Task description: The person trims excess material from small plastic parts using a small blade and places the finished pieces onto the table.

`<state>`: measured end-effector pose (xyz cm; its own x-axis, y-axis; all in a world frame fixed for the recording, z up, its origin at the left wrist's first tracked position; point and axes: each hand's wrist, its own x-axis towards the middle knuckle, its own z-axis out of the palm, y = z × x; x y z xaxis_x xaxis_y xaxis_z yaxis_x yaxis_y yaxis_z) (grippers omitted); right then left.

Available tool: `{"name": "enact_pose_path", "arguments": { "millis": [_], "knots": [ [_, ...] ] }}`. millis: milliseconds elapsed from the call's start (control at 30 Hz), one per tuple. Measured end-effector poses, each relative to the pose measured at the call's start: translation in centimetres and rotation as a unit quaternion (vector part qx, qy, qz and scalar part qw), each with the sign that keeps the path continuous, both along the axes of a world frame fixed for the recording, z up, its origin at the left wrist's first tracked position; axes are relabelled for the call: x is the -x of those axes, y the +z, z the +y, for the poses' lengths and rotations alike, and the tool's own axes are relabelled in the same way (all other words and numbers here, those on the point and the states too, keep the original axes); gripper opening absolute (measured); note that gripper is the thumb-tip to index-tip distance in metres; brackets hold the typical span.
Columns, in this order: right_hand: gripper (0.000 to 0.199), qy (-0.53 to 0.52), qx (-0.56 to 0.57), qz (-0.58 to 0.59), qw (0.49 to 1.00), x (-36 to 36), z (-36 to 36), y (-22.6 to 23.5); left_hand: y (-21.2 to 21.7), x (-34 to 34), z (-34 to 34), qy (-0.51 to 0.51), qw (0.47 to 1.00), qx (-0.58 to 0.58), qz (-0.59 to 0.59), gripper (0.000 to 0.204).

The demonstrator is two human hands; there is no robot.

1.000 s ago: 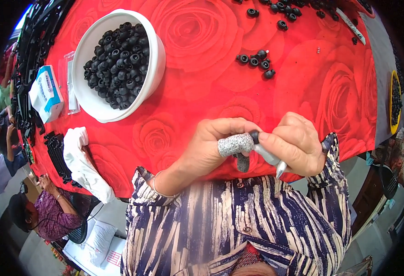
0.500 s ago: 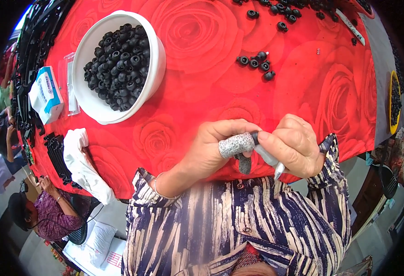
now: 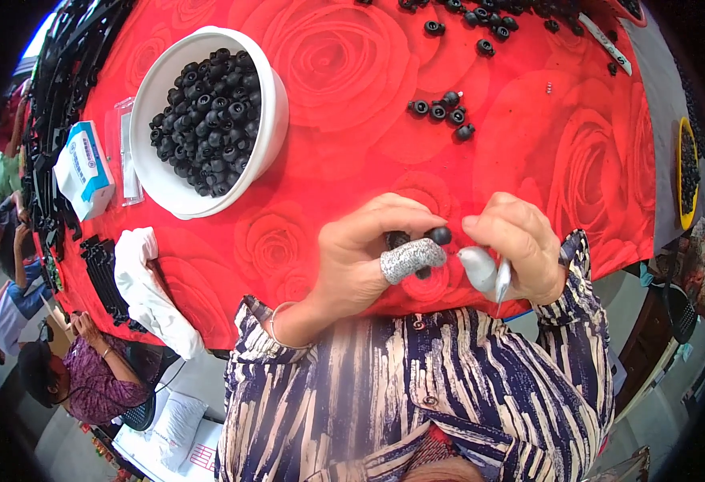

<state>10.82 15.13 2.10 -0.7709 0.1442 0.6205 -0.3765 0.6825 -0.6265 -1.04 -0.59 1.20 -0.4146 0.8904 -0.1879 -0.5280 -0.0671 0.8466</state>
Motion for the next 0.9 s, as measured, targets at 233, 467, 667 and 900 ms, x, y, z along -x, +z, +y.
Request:
{"name": "enact_pose_path", "arguments": {
  "millis": [233, 467, 667, 900],
  "knots": [
    [0.039, 0.013, 0.012, -0.026, 1.0, 0.1, 0.2, 0.1, -0.3, 0.0, 0.0, 0.022, 0.998, -0.003, 0.051, 0.028],
    [0.04, 0.04, 0.032, -0.052, 0.997, 0.7, -0.2, -0.4, -0.5, 0.1, -0.1, -0.039, 0.971, 0.042, -0.233, 0.017],
    [0.034, 0.032, 0.144, -0.098, 0.984, 0.9, -0.3, 0.2, -0.9, -0.1, 0.0, -0.019, 0.957, 0.034, -0.288, 0.026],
    [0.033, 0.033, 0.122, -0.09, 0.988, 0.6, -0.3, -0.4, -1.0, 0.1, -0.2, -0.059, 0.968, 0.053, -0.24, 0.023]
  ]
}}
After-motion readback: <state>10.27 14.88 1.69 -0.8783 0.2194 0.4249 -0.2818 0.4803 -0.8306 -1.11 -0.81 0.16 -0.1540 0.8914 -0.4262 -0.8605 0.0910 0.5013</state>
